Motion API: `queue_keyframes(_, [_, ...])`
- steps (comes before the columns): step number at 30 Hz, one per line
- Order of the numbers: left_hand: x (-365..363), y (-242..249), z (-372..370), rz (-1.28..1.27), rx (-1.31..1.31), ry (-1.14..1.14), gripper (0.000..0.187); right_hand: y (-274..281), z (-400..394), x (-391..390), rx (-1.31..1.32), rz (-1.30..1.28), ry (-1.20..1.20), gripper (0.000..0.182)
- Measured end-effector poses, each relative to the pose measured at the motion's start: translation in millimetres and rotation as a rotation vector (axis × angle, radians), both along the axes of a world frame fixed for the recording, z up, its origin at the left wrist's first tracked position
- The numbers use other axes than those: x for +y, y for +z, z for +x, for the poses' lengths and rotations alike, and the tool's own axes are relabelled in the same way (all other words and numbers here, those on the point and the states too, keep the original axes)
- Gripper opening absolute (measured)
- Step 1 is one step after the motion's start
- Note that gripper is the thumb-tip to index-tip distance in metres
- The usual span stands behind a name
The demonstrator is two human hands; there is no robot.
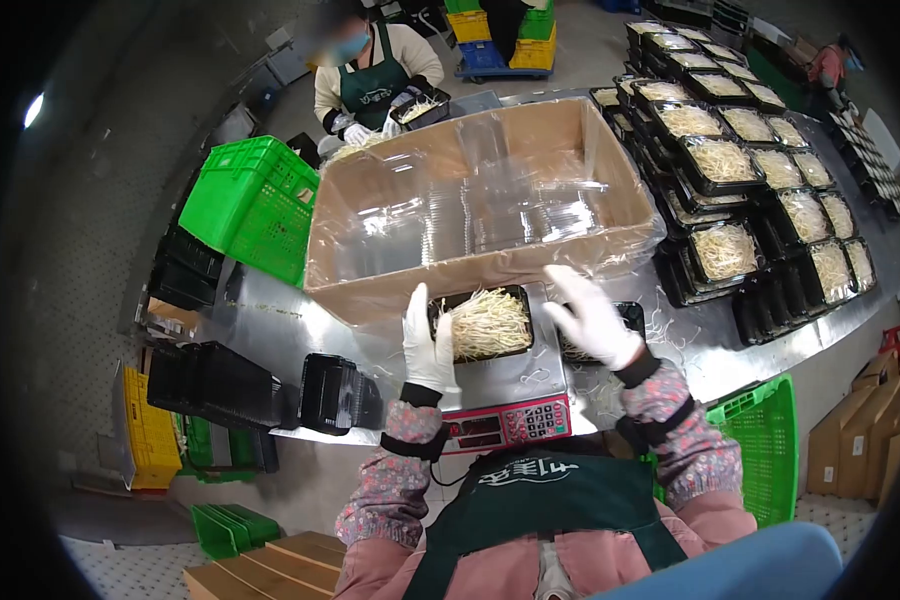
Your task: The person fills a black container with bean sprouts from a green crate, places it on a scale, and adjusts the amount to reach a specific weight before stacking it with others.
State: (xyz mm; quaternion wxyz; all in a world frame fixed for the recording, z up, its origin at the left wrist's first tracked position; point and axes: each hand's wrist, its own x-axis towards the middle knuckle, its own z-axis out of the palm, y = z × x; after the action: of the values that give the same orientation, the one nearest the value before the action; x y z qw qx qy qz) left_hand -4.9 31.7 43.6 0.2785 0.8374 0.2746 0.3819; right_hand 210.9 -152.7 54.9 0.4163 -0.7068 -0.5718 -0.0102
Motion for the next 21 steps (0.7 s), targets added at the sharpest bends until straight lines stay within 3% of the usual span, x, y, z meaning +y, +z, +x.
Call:
queue_keyframes(2, [25.8, -37.6, -0.9, -0.034, 0.027, 0.006, 0.059, -13.5, -27.2, 49.0, -0.097, -0.024, 0.031, 0.054])
queue_keyframes(3, [21.5, -30.2, -1.2, -0.078, 0.167, -0.018, 0.058, -30.0, -37.6, 70.6, -0.165, -0.078, 0.057, 0.056])
queue_keyframes(6, [16.9, -45.6, -5.8, 0.182, 0.368, -0.135, 0.053, -52.9, -77.1, 88.3, -0.303, -0.286, 0.207, 0.058])
queue_keyframes(7, [12.9, -44.2, -8.2, 0.277, 0.373, -0.109, 0.049, -56.5, -87.6, 87.4, -0.260, -0.280, 0.236, 0.058])
queue_keyframes(14, [6.1, -37.8, -6.6, 0.170, 0.456, -0.070, 0.042, -53.8, -62.3, 102.5, -0.144, -0.412, 0.429, 0.056])
queue_keyframes(16, [7.4, -34.9, -12.2, 0.127, 0.480, -0.106, 0.046, -47.5, -57.9, 93.6, -0.079, -0.358, 0.444, 0.058])
queue_keyframes(18, [10.6, -39.7, -21.3, 0.221, 0.419, -0.091, 0.051, -24.0, -53.9, 68.5, -0.195, -0.062, 0.249, 0.054])
queue_keyframes(20, [13.5, -25.5, -30.3, 0.079, 0.333, -0.139, 0.057, -2.3, -38.7, 40.8, 0.078, 0.079, 0.193, 0.042])
queue_keyframes(21, [16.6, -18.7, -33.7, 0.112, 0.287, -0.175, 0.060, 2.3, -41.1, 23.7, 0.083, 0.097, 0.096, 0.031])
